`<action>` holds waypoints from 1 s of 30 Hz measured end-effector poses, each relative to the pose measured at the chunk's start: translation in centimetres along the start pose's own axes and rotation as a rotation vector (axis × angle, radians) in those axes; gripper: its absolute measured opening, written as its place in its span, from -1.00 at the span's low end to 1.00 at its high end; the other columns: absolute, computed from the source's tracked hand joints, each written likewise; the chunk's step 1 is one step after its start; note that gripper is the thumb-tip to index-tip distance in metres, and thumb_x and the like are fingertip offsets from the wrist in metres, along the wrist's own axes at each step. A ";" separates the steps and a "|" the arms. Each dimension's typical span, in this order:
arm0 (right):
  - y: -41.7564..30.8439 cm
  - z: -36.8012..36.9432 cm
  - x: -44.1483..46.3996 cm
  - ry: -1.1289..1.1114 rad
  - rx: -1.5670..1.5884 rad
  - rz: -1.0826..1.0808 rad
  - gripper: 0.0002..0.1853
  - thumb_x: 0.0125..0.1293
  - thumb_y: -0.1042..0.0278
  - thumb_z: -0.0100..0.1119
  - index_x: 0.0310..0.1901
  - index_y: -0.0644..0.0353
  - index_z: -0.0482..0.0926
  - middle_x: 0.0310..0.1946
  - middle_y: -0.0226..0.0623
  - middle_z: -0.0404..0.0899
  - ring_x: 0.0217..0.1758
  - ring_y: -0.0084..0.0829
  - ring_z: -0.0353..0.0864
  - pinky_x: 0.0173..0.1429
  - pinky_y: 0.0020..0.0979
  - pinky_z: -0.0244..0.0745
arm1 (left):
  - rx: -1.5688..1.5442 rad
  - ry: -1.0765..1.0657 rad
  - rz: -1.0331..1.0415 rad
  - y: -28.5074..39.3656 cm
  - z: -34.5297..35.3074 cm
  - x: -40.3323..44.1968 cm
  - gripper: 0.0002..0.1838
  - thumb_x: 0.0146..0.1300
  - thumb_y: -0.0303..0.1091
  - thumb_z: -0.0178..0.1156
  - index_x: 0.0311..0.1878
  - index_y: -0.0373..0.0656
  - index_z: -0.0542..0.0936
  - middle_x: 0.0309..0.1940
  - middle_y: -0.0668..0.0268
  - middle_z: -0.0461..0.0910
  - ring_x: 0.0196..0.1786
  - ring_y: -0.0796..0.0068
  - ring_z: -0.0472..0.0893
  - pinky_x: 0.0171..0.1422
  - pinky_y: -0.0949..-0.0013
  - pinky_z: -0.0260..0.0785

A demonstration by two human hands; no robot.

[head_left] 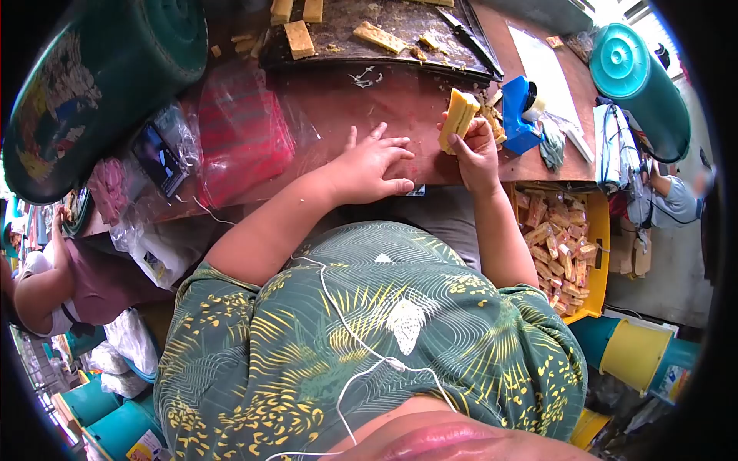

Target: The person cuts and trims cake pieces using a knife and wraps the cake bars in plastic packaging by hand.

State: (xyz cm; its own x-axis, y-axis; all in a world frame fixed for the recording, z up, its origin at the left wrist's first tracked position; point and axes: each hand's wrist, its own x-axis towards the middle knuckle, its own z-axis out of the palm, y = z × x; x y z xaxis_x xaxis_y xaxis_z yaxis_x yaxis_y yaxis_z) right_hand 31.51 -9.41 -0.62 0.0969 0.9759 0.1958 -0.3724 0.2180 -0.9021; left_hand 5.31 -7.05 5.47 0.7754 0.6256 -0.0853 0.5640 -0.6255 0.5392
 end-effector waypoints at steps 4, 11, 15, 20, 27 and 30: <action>-0.2 0.3 -0.2 -0.082 -0.187 -0.005 -0.64 0.37 0.64 0.34 -0.02 0.06 0.36 0.18 -0.12 0.61 0.20 -0.36 0.67 0.28 -0.32 0.58 | -0.180 0.317 0.123 -3.9 -1.0 -0.4 -0.30 0.26 -0.03 0.44 0.41 -0.06 0.50 0.53 0.20 0.36 0.66 -0.02 0.12 0.69 -0.18 -0.03; -3.3 6.9 2.4 -0.341 -1.025 -0.078 -0.49 0.17 0.43 0.59 0.03 0.18 0.41 -0.21 -0.31 0.52 -0.21 -0.51 0.56 -0.06 -0.37 0.55 | 0.201 0.261 -0.254 -5.8 -0.8 -3.8 0.01 0.12 0.27 0.44 0.55 -0.08 0.35 0.61 0.30 0.24 0.70 0.15 0.04 0.75 -0.14 -0.18; -1.2 7.5 4.2 -0.496 -1.160 -0.183 -0.51 0.15 0.42 0.59 -0.01 0.20 0.44 -0.15 -0.23 0.62 -0.17 -0.45 0.58 -0.04 -0.35 0.56 | 0.208 0.298 -0.227 -6.3 -0.2 -3.9 -0.01 0.15 0.30 0.40 0.54 -0.08 0.36 0.61 0.31 0.24 0.70 0.15 0.05 0.75 -0.14 -0.17; -0.6 6.8 4.2 -0.391 -1.026 0.059 -0.55 0.17 0.43 0.57 -0.04 0.22 0.45 0.01 -0.22 0.69 -0.08 -0.51 0.57 0.04 -0.37 0.55 | 0.215 0.387 -0.186 -6.6 0.3 -4.1 -0.04 0.12 0.33 0.40 0.47 -0.07 0.45 0.57 0.31 0.31 0.67 0.10 0.12 0.73 -0.15 -0.13; 0.9 6.5 3.6 -0.300 -0.938 -0.039 -0.55 0.14 0.32 0.61 -0.07 0.24 0.52 -0.18 -0.22 0.67 -0.17 -0.38 0.60 -0.01 -0.31 0.56 | 0.214 0.399 -0.169 -6.4 0.3 -4.1 -0.09 0.14 0.32 0.39 0.43 -0.10 0.50 0.56 0.30 0.32 0.66 0.09 0.14 0.72 -0.16 -0.12; 1.2 6.6 3.6 -0.298 -0.942 -0.052 -0.56 0.13 0.31 0.61 -0.09 0.24 0.53 -0.19 -0.22 0.66 -0.17 -0.35 0.61 -0.01 -0.30 0.56 | 0.212 0.396 -0.170 -6.5 0.3 -4.1 -0.11 0.15 0.31 0.40 0.41 -0.11 0.52 0.56 0.29 0.32 0.66 0.08 0.13 0.72 -0.17 -0.13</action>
State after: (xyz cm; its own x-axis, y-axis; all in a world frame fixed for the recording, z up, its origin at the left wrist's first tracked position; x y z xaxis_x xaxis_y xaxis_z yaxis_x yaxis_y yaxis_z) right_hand 25.29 -5.49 1.54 -0.1919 0.9573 0.2162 0.5252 0.2863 -0.8014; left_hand -1.48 -5.73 2.04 0.5229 0.8308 0.1909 0.7507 -0.5549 0.3586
